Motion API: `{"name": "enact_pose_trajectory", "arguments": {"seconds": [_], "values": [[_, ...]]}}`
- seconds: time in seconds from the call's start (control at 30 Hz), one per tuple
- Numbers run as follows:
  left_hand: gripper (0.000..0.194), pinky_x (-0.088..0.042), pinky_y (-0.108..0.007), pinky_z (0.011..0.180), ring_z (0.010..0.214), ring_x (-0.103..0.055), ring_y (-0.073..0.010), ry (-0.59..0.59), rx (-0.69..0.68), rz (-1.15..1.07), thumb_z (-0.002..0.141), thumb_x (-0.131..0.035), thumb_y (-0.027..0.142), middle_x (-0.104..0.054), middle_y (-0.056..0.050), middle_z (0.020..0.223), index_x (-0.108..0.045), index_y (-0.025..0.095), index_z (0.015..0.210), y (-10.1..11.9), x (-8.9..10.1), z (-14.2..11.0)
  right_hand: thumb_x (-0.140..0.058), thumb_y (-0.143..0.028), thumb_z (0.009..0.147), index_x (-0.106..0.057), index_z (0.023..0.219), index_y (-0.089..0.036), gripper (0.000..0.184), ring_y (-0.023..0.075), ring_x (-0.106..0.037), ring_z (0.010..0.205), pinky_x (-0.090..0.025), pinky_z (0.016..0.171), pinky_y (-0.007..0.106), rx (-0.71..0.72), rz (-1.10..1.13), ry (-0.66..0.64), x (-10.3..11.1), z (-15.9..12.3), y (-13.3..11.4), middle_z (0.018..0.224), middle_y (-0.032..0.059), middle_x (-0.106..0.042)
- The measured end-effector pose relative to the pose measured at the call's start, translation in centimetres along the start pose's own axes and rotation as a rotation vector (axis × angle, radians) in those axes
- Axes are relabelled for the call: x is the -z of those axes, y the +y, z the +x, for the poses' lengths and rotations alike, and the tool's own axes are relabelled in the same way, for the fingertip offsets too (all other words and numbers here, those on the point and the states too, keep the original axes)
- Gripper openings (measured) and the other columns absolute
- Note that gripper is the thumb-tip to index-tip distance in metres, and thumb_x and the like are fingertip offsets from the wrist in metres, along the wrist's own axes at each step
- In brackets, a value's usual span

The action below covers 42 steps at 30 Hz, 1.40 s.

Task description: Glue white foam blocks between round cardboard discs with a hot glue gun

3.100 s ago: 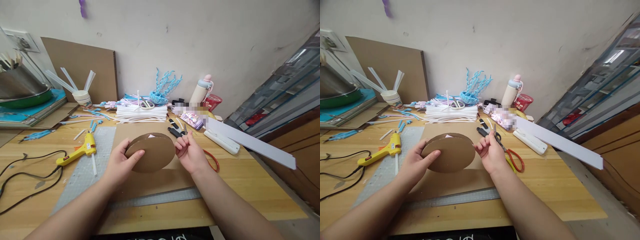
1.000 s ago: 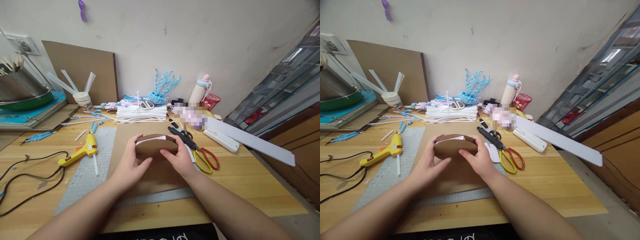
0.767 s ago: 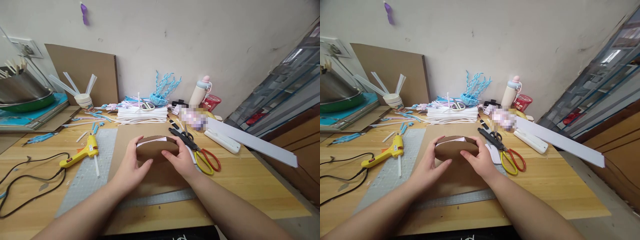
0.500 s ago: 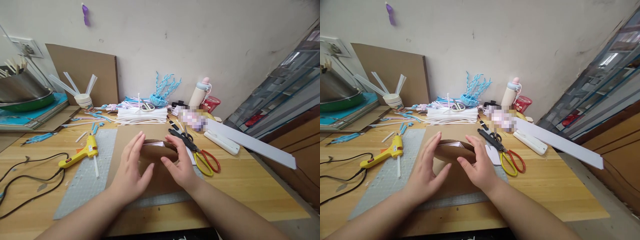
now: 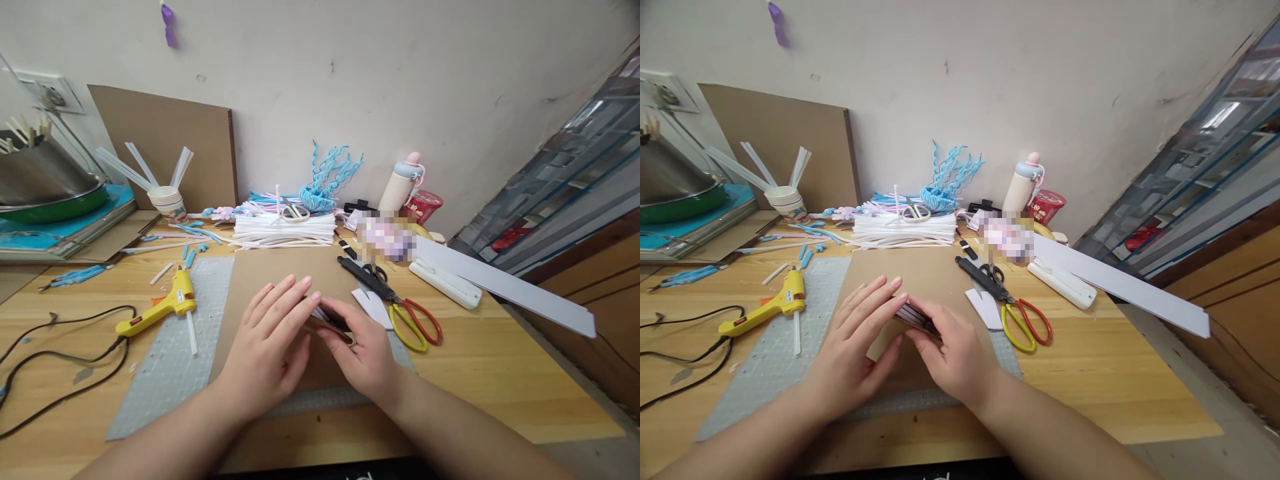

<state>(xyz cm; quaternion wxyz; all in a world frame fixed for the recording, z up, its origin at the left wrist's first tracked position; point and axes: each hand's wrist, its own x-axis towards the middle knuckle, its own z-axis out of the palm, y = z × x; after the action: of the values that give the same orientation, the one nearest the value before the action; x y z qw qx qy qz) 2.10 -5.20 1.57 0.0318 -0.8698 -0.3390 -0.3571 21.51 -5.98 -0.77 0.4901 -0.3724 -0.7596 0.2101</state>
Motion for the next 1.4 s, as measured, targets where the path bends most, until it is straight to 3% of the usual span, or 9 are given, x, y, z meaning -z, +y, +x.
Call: {"name": "enact_pose_trajectory", "arguments": {"seconds": [0.23,0.63,0.87,0.97,1.03,1.17,1.4], "values": [[0.061,-0.031,-0.041,0.119,0.145,-0.030,-0.0199,0.048,0.222,-0.167,0.087,-0.050,0.011,-0.039,-0.005,0.153,-0.035,0.024,0.145,-0.7,-0.6,0.5,-0.057,-0.020,0.092,-0.051,0.131,-0.032,0.041,0.0153,-0.064,0.108,-0.051,0.094,0.029,-0.104,-0.020,0.037,0.2,0.4,-0.1,0.120,-0.0003,-0.067],[0.063,-0.038,-0.042,0.116,0.137,-0.045,-0.0209,0.112,0.493,-0.332,0.083,-0.045,0.008,-0.050,-0.004,0.146,-0.042,0.024,0.143,-1.5,-1.1,0.1,-0.061,-0.025,0.089,-0.056,0.128,-0.030,0.039,0.0207,-0.069,0.095,-0.056,0.084,0.034,-0.131,-0.045,0.089,-0.1,0.1,0.2,0.111,0.0015,-0.071],[0.065,-0.033,-0.043,0.119,0.138,-0.042,-0.0213,0.099,0.637,-0.451,0.079,-0.047,0.010,-0.049,-0.004,0.146,-0.044,0.024,0.143,-1.8,-1.3,0.1,-0.061,-0.025,0.089,-0.057,0.127,-0.031,0.039,0.0198,-0.069,0.094,-0.055,0.084,0.033,-0.144,-0.034,0.052,0.0,0.3,0.1,0.110,-0.0002,-0.072],[0.066,-0.029,-0.045,0.120,0.138,-0.042,-0.0222,0.080,0.768,-0.655,0.075,-0.048,0.010,-0.050,-0.004,0.146,-0.046,0.024,0.140,-2.5,-2.2,0.1,-0.060,-0.024,0.090,-0.058,0.126,-0.032,0.037,0.0185,-0.068,0.094,-0.055,0.084,0.031,-0.159,-0.011,0.062,0.2,0.4,0.0,0.109,-0.0007,-0.071],[0.061,-0.033,-0.046,0.117,0.133,-0.048,-0.0233,0.053,0.819,-0.853,0.072,-0.048,0.010,-0.056,-0.006,0.139,-0.052,0.021,0.133,-2.9,-3.1,0.2,-0.060,-0.024,0.090,-0.059,0.125,-0.030,0.036,0.0187,-0.068,0.094,-0.055,0.085,0.031,-0.166,-0.009,0.077,0.2,0.6,-0.1,0.108,0.0004,-0.071],[0.047,-0.048,-0.048,0.105,0.116,-0.063,-0.0266,-0.004,0.859,-1.021,0.066,-0.047,0.012,-0.068,-0.009,0.121,-0.063,0.017,0.111,-3.1,-4.5,0.3,-0.061,-0.028,0.090,-0.059,0.123,-0.027,0.034,0.0215,-0.068,0.095,-0.056,0.085,0.035,-0.197,-0.026,0.096,0.2,0.5,0.1,0.108,0.0038,-0.071],[0.044,-0.043,-0.047,0.109,0.121,-0.058,-0.0261,0.094,0.859,-0.992,0.070,-0.053,0.018,-0.065,-0.009,0.123,-0.056,0.018,0.114,-2.3,-4.0,0.4,-0.060,-0.030,0.089,-0.052,0.126,-0.034,0.038,0.0221,-0.069,0.092,-0.056,0.083,0.038,-0.250,-0.019,-0.040,0.0,0.3,0.3,0.106,0.0007,-0.072]]}}
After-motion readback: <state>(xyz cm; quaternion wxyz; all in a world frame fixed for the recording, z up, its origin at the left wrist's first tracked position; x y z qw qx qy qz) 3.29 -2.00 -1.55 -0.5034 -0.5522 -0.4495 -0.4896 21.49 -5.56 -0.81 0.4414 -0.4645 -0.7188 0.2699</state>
